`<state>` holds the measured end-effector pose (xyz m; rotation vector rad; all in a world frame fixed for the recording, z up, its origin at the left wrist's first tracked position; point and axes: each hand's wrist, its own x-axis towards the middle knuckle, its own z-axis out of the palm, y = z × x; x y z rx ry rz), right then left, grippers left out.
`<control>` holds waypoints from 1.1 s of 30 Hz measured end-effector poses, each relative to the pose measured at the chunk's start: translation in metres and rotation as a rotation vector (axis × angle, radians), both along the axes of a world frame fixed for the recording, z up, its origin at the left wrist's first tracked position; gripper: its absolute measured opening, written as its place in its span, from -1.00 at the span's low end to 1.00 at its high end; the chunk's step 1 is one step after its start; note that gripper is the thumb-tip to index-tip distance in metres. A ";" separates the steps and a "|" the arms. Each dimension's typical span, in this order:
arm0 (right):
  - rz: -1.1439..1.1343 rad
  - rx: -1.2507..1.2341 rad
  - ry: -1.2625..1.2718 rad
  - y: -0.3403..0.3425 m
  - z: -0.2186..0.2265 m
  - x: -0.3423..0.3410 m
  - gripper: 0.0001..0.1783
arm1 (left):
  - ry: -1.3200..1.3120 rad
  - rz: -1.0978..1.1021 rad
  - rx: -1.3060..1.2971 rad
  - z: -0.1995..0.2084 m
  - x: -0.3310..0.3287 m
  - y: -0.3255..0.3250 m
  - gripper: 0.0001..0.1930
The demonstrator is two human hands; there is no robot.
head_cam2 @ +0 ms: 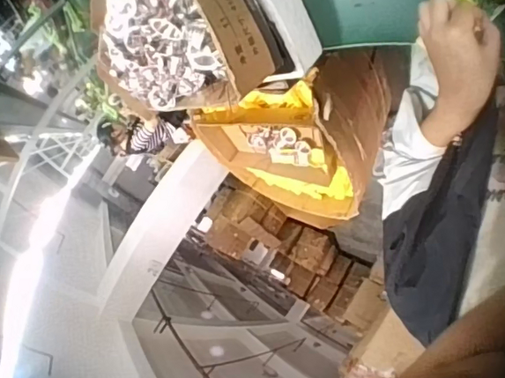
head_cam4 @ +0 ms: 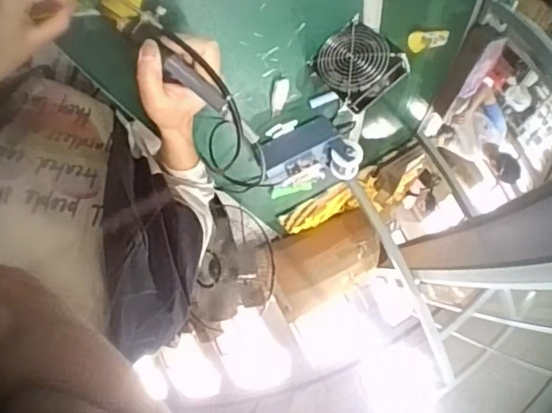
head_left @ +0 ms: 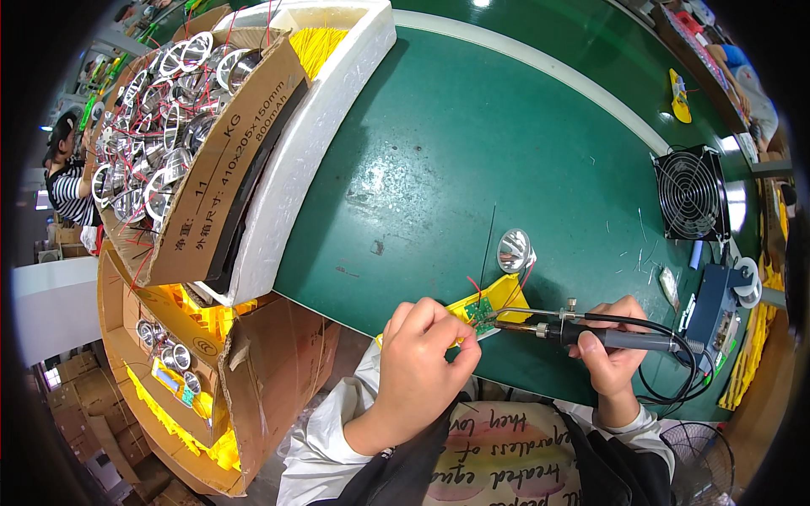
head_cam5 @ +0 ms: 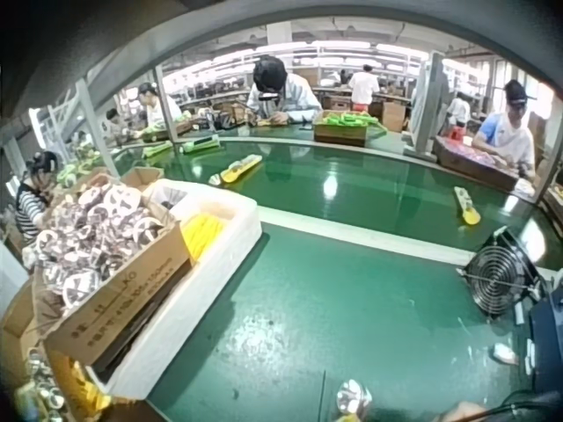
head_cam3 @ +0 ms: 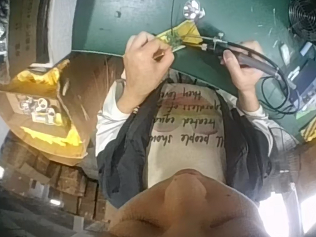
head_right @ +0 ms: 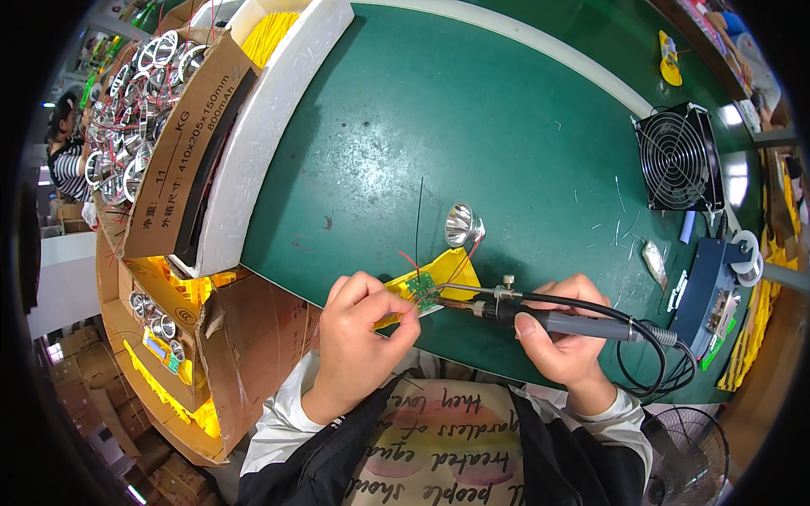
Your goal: The person gathers flashlight parts and solders wires to the circuit board of a flashlight body using a soldering iron, then places the flashlight onto the conveyor belt.
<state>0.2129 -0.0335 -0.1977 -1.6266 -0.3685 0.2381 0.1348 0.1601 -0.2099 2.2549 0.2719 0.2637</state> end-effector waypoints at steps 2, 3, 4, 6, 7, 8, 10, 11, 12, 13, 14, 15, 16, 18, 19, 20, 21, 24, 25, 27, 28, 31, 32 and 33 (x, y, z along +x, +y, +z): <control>0.011 0.036 -0.015 -0.002 0.001 -0.001 -0.80 | 0.003 0.003 0.003 0.000 0.000 0.000 -0.89; 0.014 0.037 -0.015 -0.003 0.003 -0.001 -0.80 | 0.007 0.004 0.003 0.000 0.000 0.000 -0.89; -0.005 0.043 -0.012 -0.003 0.007 -0.002 -0.80 | 0.009 0.004 0.002 0.000 0.000 0.000 -0.89; -0.022 0.049 -0.012 -0.005 0.011 -0.004 -0.80 | 0.016 0.000 0.007 0.001 0.000 0.000 -0.89; -0.047 0.045 -0.037 -0.008 0.012 -0.004 -0.79 | 0.024 -0.005 0.011 0.002 0.000 0.000 -0.89; -0.072 0.040 -0.063 -0.009 0.012 -0.003 -0.79 | 0.022 -0.004 0.013 0.003 0.000 0.000 -0.89; -0.097 0.031 -0.094 -0.012 0.014 -0.003 -0.78 | 0.026 0.013 0.065 0.006 -0.001 -0.002 -0.89; -0.130 0.048 -0.103 -0.014 0.014 -0.002 -0.77 | 0.023 0.012 0.065 0.007 -0.002 -0.003 -0.89; -0.164 0.065 -0.112 -0.017 0.014 -0.002 -0.76 | 0.018 0.018 0.091 0.008 -0.003 -0.004 -0.89; -0.182 0.050 -0.118 -0.019 0.013 -0.003 -0.75 | 0.015 0.023 0.119 0.008 -0.004 -0.005 -0.89; -0.182 0.051 -0.119 -0.021 0.012 -0.002 -0.75 | 0.013 0.024 0.120 0.007 -0.005 -0.006 -0.89; -0.208 0.062 -0.122 -0.023 0.011 -0.002 -0.74 | 0.002 0.032 0.131 0.006 -0.005 -0.007 -0.89; -0.232 0.073 -0.124 -0.025 0.010 -0.002 -0.74 | -0.010 0.041 0.143 0.006 -0.006 -0.007 -0.88; -0.248 0.068 -0.130 -0.029 0.009 -0.002 -0.73 | -0.015 0.050 0.144 0.005 -0.006 -0.008 -0.88; -0.280 0.073 -0.121 -0.031 0.008 -0.003 -0.73 | -0.020 0.055 0.142 0.005 -0.006 -0.009 -0.88; -0.312 0.077 -0.113 -0.033 0.007 -0.003 -0.72 | -0.021 0.054 0.143 0.005 -0.006 -0.009 -0.88; -0.334 0.073 -0.121 -0.035 0.007 -0.003 -0.73 | -0.018 0.057 0.146 0.005 -0.006 -0.009 -0.88; -0.441 0.076 -0.105 -0.041 0.001 -0.004 -0.74 | -0.028 0.071 0.139 0.003 -0.007 -0.011 -0.88; -0.429 0.082 -0.121 -0.045 -0.003 -0.002 -0.76 | -0.041 0.080 0.127 0.002 -0.007 -0.011 -0.88; -0.432 0.074 -0.131 -0.053 -0.010 0.001 -0.77 | -0.081 0.073 0.117 -0.001 -0.009 -0.009 -0.86; -0.439 0.060 -0.139 -0.056 -0.013 0.001 -0.79 | -0.117 0.062 0.101 -0.003 -0.010 -0.007 -0.85; -0.487 0.006 -0.138 -0.063 -0.017 0.002 -0.80 | -0.189 -0.054 0.165 0.003 -0.022 0.015 -0.80; -0.503 -0.017 -0.136 -0.066 -0.019 0.002 -0.80 | -0.190 -0.120 0.197 0.006 -0.033 0.025 -0.76; -0.515 -0.017 -0.135 -0.069 -0.020 0.003 -0.79 | -0.100 -0.191 0.214 0.011 -0.043 0.034 -0.75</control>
